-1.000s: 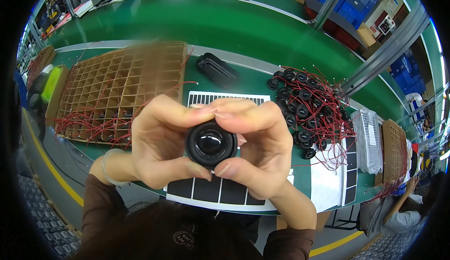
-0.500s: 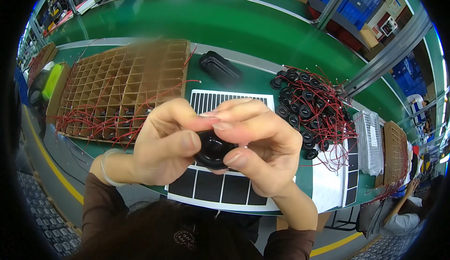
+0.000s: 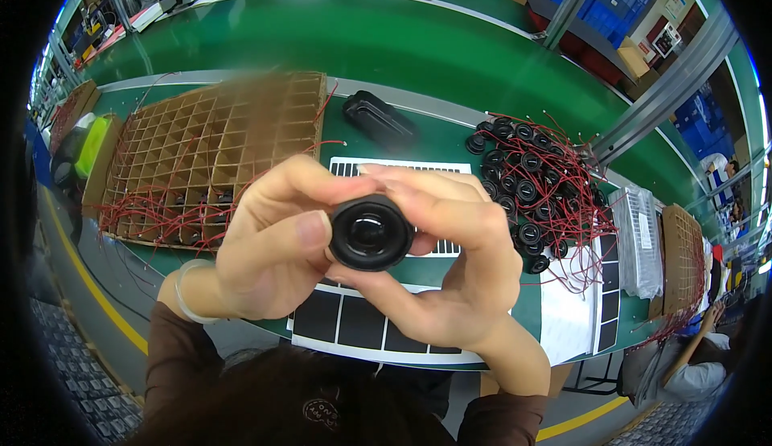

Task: Inspecting small speaker drivers and applying adhesive ring components at a factory assembly line.

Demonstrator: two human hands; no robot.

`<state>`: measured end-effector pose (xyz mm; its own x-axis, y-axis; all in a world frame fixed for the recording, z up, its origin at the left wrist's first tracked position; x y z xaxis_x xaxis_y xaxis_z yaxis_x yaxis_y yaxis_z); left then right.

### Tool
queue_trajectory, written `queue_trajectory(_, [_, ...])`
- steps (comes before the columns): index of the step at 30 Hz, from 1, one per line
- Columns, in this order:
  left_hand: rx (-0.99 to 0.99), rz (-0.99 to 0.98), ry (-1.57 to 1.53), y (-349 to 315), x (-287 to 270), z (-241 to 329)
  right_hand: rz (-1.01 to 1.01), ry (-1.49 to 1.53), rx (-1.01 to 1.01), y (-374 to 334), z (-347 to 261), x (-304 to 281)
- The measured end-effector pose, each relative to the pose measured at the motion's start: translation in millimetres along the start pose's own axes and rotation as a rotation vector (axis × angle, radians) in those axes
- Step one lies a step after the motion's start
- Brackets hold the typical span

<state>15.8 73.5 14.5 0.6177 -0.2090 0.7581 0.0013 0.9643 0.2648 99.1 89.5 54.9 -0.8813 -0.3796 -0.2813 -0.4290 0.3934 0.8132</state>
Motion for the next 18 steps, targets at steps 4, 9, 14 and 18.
queue_trajectory(4, [-0.124, 0.018, -0.011, 1.7, -4.4, -4.3, 0.030, -0.030, -0.118, 5.5, -10.1, -4.3])
queue_trajectory(9, [0.008, -0.061, 0.271, 3.3, -1.8, 1.1, -0.105, -0.139, -0.078, 7.0, -13.0, 4.0])
queue_trajectory(14, [-0.130, -0.016, 0.254, 5.0, -0.1, 6.0, -0.129, -0.146, -0.070, 14.4, -11.2, -1.5])
queue_trajectory(18, [-0.265, 0.047, 0.321, 6.3, -0.3, -1.0, -0.185, -0.118, -0.021, 17.2, -10.0, -7.5])
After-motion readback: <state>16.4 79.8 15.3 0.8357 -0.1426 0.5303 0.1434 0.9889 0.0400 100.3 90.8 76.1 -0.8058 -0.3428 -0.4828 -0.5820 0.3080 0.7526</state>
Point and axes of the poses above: each hand's wrist, its own y-axis towards the middle knuckle, its own x-axis out of the palm, z = x × y, the point moved 9 cm from there along y, towards the middle knuckle, and after that the axes turned 4 degrees about z, right-handed, at the moved point
